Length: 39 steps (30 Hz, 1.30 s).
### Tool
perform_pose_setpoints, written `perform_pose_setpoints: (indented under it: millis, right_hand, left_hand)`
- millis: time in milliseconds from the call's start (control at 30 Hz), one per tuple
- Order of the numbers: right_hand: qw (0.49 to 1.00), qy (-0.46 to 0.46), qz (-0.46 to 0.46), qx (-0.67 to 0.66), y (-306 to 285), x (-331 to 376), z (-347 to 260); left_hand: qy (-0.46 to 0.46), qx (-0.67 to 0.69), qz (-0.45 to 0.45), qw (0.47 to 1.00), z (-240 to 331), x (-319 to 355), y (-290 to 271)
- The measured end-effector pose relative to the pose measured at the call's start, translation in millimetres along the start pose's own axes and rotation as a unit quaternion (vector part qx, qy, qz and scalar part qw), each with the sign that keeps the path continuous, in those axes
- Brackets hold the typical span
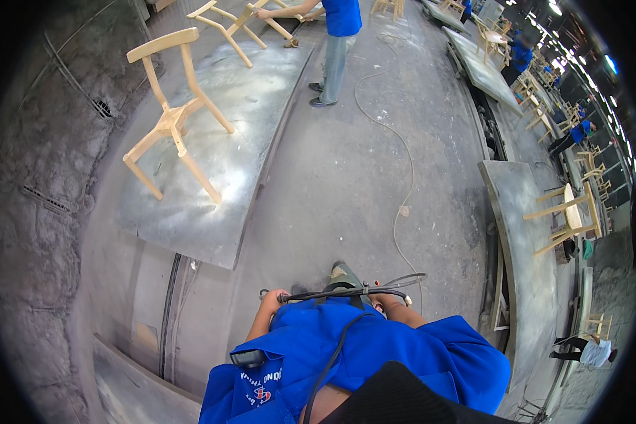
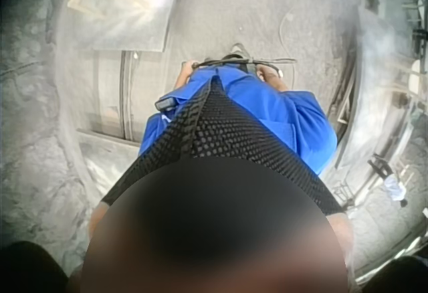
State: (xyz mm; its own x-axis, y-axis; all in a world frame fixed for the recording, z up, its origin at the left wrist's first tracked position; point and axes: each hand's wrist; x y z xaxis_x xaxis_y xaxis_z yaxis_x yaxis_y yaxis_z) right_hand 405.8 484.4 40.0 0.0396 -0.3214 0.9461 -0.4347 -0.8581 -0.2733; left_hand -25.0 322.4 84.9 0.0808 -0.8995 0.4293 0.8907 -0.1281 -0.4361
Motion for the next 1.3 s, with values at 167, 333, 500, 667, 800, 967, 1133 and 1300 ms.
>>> perform_pose_setpoints:
  millis: [167, 333, 500, 667, 800, 967, 1133, 1300]
  right_hand:
    - [1.000, 0.002, 0.001, -0.014, -4, -13, 5]
    - [1.000, 0.000, 0.003, -0.027, -6, -26, 11]
    - [1.000, 0.003, 0.004, -0.019, -14, -9, -5]
    - [1.000, 0.023, 0.006, 0.003, -27, 24, -27]
    - [0.999, 0.032, 0.003, 0.012, -29, 20, -30]
    - [0.999, 0.027, -0.023, 0.009, -29, -2, -23]
    - [1.000, -0.003, -0.016, 0.003, -33, -15, -18]
    - [0.999, -0.021, 0.006, -0.027, -36, -28, -14]
  left_hand:
    - [-0.018, 0.009, -0.018, 1.000, -2, -13, 0]
    - [-0.001, 0.011, -0.008, 1.000, -3, -18, 1]
    - [0.009, -0.004, -0.009, 1.000, -3, -24, 0]
    - [-0.027, 0.025, -0.022, 0.999, -5, -30, 0]
    - [0.008, 0.019, -0.005, 1.000, -2, -34, -1]
    - [-0.021, 0.013, -0.022, 0.999, 0, -38, -2]
    - [0.014, 0.027, -0.013, 0.999, -1, -43, -3]
    - [0.010, 0.023, -0.018, 1.000, 1, -48, -4]
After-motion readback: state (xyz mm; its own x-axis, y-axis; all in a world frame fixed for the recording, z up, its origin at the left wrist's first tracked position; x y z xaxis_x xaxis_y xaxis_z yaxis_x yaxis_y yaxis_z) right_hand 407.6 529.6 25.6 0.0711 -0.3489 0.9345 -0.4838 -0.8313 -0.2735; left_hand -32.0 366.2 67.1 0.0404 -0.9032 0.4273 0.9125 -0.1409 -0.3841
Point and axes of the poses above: each hand's wrist, its own x-axis away from the middle knuckle, its own y-axis out of the palm, z = x × y, and after that the axes turned 6 degrees about -x, right-handed
